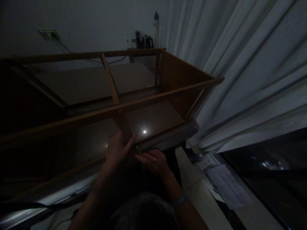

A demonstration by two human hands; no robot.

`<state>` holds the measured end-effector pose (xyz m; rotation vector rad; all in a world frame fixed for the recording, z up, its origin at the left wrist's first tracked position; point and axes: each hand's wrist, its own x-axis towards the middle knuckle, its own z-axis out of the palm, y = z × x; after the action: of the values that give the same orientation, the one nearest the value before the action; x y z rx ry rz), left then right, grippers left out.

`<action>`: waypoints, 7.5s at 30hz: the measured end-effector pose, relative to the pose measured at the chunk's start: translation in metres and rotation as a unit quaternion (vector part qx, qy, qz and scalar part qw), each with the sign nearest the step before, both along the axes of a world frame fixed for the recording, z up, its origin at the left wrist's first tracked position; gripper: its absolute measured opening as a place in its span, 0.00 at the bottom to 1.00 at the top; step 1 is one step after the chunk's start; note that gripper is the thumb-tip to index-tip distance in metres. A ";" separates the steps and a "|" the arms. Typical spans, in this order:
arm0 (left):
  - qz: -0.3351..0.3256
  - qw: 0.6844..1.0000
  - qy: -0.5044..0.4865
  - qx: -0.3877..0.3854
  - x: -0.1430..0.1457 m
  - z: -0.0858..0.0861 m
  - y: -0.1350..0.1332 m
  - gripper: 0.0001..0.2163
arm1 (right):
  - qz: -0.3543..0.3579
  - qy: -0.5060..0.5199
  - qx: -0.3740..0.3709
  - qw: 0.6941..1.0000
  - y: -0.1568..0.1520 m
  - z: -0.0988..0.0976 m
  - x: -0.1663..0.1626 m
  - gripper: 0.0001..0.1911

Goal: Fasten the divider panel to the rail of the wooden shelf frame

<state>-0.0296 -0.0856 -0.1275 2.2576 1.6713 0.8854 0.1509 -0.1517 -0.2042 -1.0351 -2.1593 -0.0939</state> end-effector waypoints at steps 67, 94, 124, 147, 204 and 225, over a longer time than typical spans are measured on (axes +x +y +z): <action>0.007 1.000 -0.006 0.005 0.000 0.001 0.000 0.17 | -0.005 0.431 -0.411 0.803 -0.010 0.018 -0.022 0.19; -0.005 1.000 -0.016 0.001 0.000 0.000 0.000 0.17 | 0.023 -0.083 -0.117 0.989 0.001 0.002 -0.012 0.07; -0.026 0.994 -0.095 -0.056 -0.002 0.005 0.000 0.17 | 0.045 -0.004 -0.029 0.999 0.006 0.013 -0.010 0.08; -0.023 0.995 -0.087 -0.048 -0.002 0.005 0.000 0.17 | 0.069 -0.030 -0.012 0.997 0.015 0.016 -0.019 0.09; -0.018 0.995 -0.090 -0.042 -0.001 0.003 0.000 0.17 | -0.128 0.164 -0.131 0.969 -0.002 0.015 -0.031 0.11; -0.009 0.997 -0.064 -0.033 -0.002 0.002 0.001 0.18 | 0.098 -0.036 -0.040 0.994 0.015 0.013 -0.001 0.08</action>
<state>-0.0316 -0.0848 -0.1256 2.1221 1.5996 0.9349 0.1503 -0.1372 -0.1913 -0.8702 -2.3350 0.0485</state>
